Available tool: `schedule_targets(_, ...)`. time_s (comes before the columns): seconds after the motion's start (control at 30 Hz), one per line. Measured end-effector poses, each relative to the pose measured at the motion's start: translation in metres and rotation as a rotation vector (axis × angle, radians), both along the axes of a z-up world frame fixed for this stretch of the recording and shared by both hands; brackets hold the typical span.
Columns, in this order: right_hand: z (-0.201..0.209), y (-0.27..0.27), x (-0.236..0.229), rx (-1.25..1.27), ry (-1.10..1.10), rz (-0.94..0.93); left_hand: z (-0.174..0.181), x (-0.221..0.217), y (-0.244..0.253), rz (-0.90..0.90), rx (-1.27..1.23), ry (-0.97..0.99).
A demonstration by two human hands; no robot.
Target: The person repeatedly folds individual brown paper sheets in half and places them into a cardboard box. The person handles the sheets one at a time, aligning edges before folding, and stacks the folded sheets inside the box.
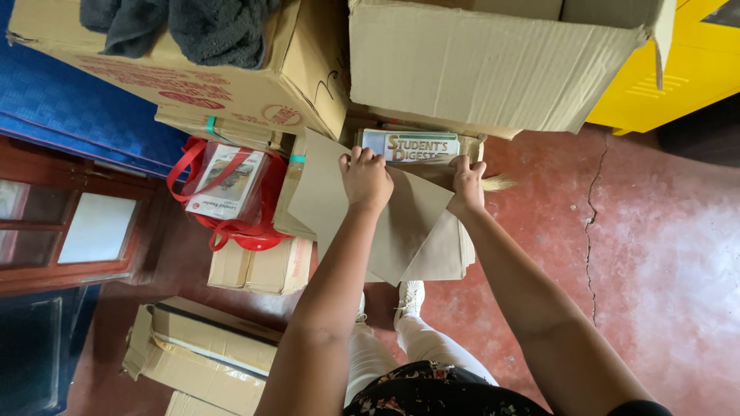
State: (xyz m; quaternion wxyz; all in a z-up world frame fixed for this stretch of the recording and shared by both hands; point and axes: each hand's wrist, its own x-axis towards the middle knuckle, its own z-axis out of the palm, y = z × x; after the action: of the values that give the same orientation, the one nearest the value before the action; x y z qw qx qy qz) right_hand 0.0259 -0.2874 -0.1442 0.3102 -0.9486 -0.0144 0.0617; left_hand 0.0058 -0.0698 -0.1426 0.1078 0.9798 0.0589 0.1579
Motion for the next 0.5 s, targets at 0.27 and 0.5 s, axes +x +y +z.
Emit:
schedule_targets(0.27, -0.032, -0.037, 0.019, 0.132, -0.109, -0.078, 0.021, -0.008, 0.003, -0.029, 0.013, 0.290)
schedule_targets(0.5, 0.070, -0.088, -0.013, 0.287, -0.504, -0.296, 0.055, -0.009, 0.010, 0.005, 0.049, 0.608)
